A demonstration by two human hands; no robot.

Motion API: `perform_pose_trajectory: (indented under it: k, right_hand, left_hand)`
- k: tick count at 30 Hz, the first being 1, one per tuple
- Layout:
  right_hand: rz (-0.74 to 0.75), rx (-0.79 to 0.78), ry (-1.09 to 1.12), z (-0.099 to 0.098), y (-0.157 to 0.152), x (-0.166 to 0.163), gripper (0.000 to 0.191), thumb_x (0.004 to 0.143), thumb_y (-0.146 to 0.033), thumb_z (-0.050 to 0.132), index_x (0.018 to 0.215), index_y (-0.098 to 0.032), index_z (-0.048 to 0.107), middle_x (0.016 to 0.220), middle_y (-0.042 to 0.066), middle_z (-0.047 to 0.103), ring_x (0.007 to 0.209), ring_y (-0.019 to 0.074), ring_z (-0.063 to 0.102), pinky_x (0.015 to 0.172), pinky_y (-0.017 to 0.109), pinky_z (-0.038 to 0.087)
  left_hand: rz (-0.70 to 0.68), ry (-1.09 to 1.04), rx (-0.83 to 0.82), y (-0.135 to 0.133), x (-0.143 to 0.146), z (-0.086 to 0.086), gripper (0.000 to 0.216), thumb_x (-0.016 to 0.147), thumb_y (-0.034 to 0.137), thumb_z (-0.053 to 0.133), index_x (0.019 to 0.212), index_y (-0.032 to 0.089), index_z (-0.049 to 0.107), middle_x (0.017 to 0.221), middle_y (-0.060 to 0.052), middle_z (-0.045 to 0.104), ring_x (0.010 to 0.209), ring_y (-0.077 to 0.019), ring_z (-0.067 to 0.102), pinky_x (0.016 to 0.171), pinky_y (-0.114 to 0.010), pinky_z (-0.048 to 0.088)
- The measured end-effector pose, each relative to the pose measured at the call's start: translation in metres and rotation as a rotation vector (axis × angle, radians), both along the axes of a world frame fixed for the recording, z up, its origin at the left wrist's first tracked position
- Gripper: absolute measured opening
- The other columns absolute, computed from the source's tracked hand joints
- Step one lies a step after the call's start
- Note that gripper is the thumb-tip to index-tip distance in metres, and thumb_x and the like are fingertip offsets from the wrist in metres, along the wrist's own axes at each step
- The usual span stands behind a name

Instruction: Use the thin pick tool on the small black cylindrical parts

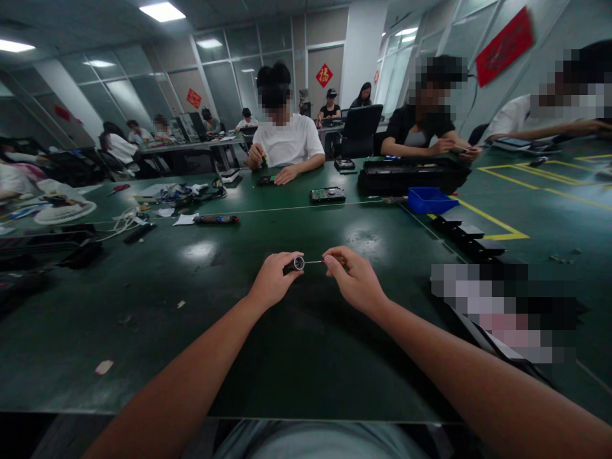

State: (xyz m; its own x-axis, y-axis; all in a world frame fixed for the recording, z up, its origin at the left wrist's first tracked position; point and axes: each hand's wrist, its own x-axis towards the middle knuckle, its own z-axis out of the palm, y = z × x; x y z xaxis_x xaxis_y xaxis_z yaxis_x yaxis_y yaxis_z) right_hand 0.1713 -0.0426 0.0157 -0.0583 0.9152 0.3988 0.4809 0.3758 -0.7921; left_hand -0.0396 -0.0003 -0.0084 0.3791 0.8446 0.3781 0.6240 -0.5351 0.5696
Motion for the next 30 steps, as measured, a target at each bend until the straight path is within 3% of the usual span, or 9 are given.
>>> perform_pose_trajectory:
  k: [4, 9, 14, 16, 19, 24, 27, 30]
  right_hand:
    - [-0.033, -0.034, -0.018, 0.0, 0.0, 0.001, 0.034, 0.099, -0.045, 0.042, 0.09, -0.022, 0.066, 0.052, -0.003, 0.056, 0.051, 0.0165, 0.057, 0.056, 0.03, 0.041]
    - [0.001, 0.017, -0.021, 0.0, 0.0, 0.0, 0.021, 0.096, -0.031, 0.046, 0.108, -0.022, 0.061, 0.069, -0.001, 0.064, 0.062, 0.0171, 0.061, 0.06, 0.03, 0.043]
    - [0.012, 0.018, -0.031, 0.001, -0.002, 0.0, 0.03, 0.1, -0.038, 0.039, 0.093, -0.023, 0.064, 0.073, 0.001, 0.065, 0.064, 0.017, 0.06, 0.062, 0.031, 0.043]
    - [-0.005, 0.023, -0.01, 0.0, -0.002, -0.001, 0.028, 0.1, -0.038, 0.039, 0.098, -0.023, 0.063, 0.076, 0.001, 0.066, 0.065, 0.0173, 0.061, 0.064, 0.032, 0.043]
    - [-0.032, 0.022, 0.119, -0.004, 0.0, -0.002, 0.02, 0.095, -0.034, 0.049, 0.11, -0.022, 0.056, 0.08, 0.002, 0.067, 0.071, 0.0189, 0.064, 0.069, 0.034, 0.048]
    - [0.017, -0.083, 0.482, -0.012, 0.013, -0.002, 0.022, 0.088, -0.042, 0.06, 0.095, -0.02, 0.062, 0.084, 0.005, 0.068, 0.077, 0.0193, 0.066, 0.077, 0.038, 0.053]
    - [-0.01, -0.16, 0.713, -0.017, 0.022, 0.0, 0.03, 0.087, -0.05, 0.061, 0.088, -0.02, 0.063, 0.079, 0.003, 0.065, 0.071, 0.0175, 0.064, 0.073, 0.036, 0.054]
    - [-0.026, -0.264, 0.768, -0.019, 0.028, 0.003, 0.033, 0.085, -0.053, 0.062, 0.082, -0.02, 0.061, 0.07, 0.0, 0.061, 0.063, 0.0152, 0.06, 0.066, 0.033, 0.052]
  left_hand:
    - [-0.02, -0.012, -0.01, 0.0, 0.0, -0.001, 0.038, 0.086, 0.022, 0.07, 0.123, 0.024, 0.066, 0.122, -0.006, 0.069, 0.114, -0.0246, 0.06, 0.102, -0.042, 0.042]
    - [-0.011, -0.015, -0.027, 0.0, -0.001, -0.001, 0.038, 0.086, 0.021, 0.069, 0.124, 0.024, 0.066, 0.122, -0.006, 0.068, 0.115, -0.0248, 0.06, 0.103, -0.043, 0.043]
    - [-0.027, -0.011, -0.024, -0.002, 0.0, 0.001, 0.038, 0.086, 0.021, 0.07, 0.123, 0.024, 0.066, 0.122, -0.006, 0.068, 0.115, -0.0246, 0.06, 0.104, -0.042, 0.042]
    - [-0.035, -0.008, -0.025, -0.002, 0.0, 0.001, 0.038, 0.086, 0.021, 0.07, 0.124, 0.024, 0.066, 0.122, -0.006, 0.068, 0.115, -0.0247, 0.06, 0.104, -0.042, 0.042]
    - [-0.029, -0.013, -0.027, -0.002, 0.001, 0.001, 0.039, 0.086, 0.021, 0.07, 0.124, 0.024, 0.066, 0.122, -0.007, 0.068, 0.116, -0.0251, 0.06, 0.104, -0.043, 0.042]
    - [-0.036, -0.028, -0.011, -0.001, 0.001, 0.0, 0.04, 0.086, 0.022, 0.07, 0.126, 0.025, 0.065, 0.123, -0.007, 0.067, 0.116, -0.0244, 0.059, 0.104, -0.043, 0.042]
    - [-0.109, -0.013, 0.049, 0.0, 0.001, 0.001, 0.042, 0.087, 0.019, 0.069, 0.128, 0.025, 0.063, 0.124, -0.006, 0.067, 0.117, -0.0229, 0.058, 0.105, -0.042, 0.041]
    - [-0.144, 0.072, 0.098, 0.002, 0.001, 0.002, 0.042, 0.088, 0.018, 0.068, 0.129, 0.026, 0.062, 0.122, -0.005, 0.067, 0.114, -0.0229, 0.058, 0.103, -0.044, 0.041]
